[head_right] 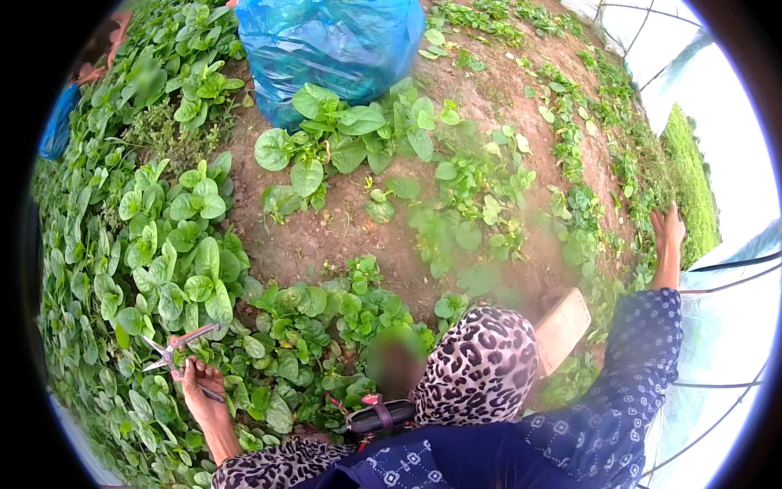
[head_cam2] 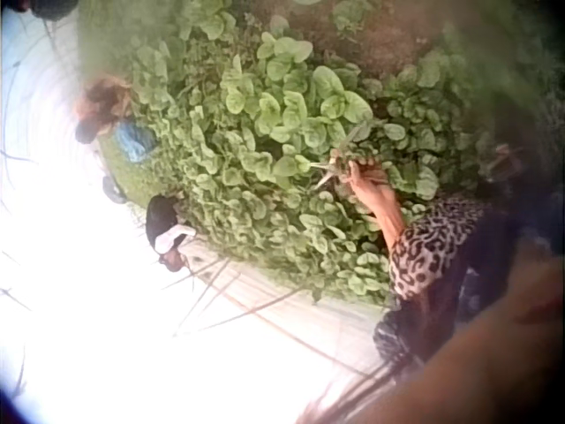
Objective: The person uses shears to cut leafy green vegetables from the ground in a greenhouse. They gather the cut leaves and place them into a blue plastic bag. Other workers are visible in the background performing similar harvesting tasks.
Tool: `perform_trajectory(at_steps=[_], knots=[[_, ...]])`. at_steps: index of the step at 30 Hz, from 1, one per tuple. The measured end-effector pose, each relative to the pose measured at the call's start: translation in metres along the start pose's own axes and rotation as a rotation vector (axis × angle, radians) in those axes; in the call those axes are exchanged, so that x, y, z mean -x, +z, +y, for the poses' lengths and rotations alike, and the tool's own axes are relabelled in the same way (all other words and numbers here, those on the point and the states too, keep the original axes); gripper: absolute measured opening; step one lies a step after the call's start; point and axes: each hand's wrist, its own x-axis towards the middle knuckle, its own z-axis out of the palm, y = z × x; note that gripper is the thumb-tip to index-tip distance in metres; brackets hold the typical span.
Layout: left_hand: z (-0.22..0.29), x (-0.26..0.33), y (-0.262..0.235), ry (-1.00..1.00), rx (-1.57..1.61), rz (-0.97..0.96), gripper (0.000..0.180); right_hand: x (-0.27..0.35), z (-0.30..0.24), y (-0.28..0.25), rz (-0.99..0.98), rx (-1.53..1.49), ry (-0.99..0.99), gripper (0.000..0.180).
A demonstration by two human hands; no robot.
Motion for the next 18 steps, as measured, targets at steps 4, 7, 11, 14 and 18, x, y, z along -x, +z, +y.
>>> perform_trajectory(at_steps=[4, 7, 11, 14, 18], knots=[[-0.001, -0.005, -0.001, 0.035, 0.011, -0.178, 0.012, 0.111, 0.117, 0.193, -0.476, 0.270, -0.005, 0.042], [0.003, 0.000, -0.011, 0.081, -0.063, -0.040, 0.014, 0.214, 0.174, 0.330, -1.089, 0.411, -0.103, 0.033], [0.006, 0.017, -0.013, 0.088, -0.095, 0.088, 0.013, 0.295, 0.229, 0.443, -1.123, 0.689, -0.473, 0.039], [0.012, 0.049, 0.011, -0.029, -0.225, 0.490, 0.033, 0.306, 0.258, 0.488, -1.035, 0.952, -0.304, 0.049], [0.029, 0.043, 0.025, -0.026, -0.297, 0.326, 0.038, 0.301, 0.326, 0.524, -0.738, 0.574, -0.014, 0.051]])
